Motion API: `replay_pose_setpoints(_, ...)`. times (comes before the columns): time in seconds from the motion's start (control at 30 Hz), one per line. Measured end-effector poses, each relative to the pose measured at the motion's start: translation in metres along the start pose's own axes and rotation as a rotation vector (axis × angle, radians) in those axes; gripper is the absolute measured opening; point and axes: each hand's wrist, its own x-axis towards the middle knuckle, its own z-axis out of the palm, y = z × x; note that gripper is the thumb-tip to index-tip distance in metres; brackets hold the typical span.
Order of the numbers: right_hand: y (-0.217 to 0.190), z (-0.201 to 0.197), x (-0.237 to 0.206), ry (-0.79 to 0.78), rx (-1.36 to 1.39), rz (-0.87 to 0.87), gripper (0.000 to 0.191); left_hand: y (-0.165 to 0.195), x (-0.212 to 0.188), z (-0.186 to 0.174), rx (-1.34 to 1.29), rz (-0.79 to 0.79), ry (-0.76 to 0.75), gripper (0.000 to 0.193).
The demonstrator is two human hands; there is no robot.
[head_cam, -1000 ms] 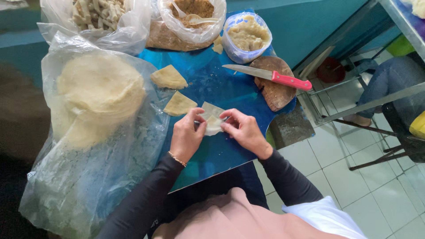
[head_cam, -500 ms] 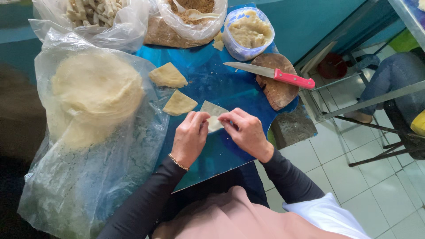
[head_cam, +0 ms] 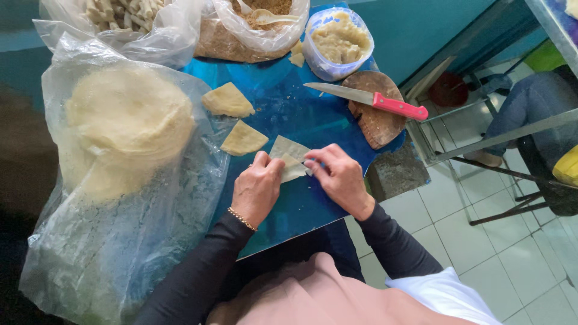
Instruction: The person sits at a small blue table and folds triangular pastry wrappers around a filling. They spoon a brown filling from a plastic bag onto a wrapper, fold the wrapper over the filling, and set the folded piece aside, repeating the process.
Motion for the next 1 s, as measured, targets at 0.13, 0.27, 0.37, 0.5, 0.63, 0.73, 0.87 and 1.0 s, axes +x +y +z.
replay_pose_setpoints(0.13,0.0,-0.002,-0.009,0.021,-0.097,-0.182,0.011,0.0,0.001,0.0,0.034,0.011,0.009,0.003)
replay_pose_setpoints(0.27,0.0,0.007,-0.008,-0.038,-0.126,-0.242,0.015,0.0,0.002,0.0,0.0,0.018,0.018,0.004)
replay_pose_setpoints(0.37,0.003,0.007,0.0,0.007,-0.112,-0.277,0.014,-0.001,0.003,-0.002,-0.035,0.007,0.016,0.005)
replay_pose_setpoints(0.5,0.001,0.001,0.003,-0.019,-0.13,-0.301,0.013,-0.002,0.005,-0.005,-0.065,0.001,0.003,0.006)
replay_pose_setpoints(0.63,-0.004,-0.004,0.003,-0.109,-0.135,-0.439,0.016,-0.002,0.004,-0.007,-0.054,0.01,-0.028,0.007)
replay_pose_setpoints(0.73,-0.006,-0.013,0.002,-0.156,-0.132,-0.443,0.015,-0.003,0.004,-0.01,-0.058,0.024,-0.037,0.008)
replay_pose_setpoints(0.87,-0.001,-0.03,0.004,-0.194,-0.12,-0.411,0.019,-0.004,0.004,-0.015,-0.073,0.044,-0.043,0.009)
replay_pose_setpoints(1.0,0.037,-0.057,0.045,-0.008,-0.22,-0.324,0.021,-0.004,0.005,-0.015,-0.093,0.031,-0.052,0.01)
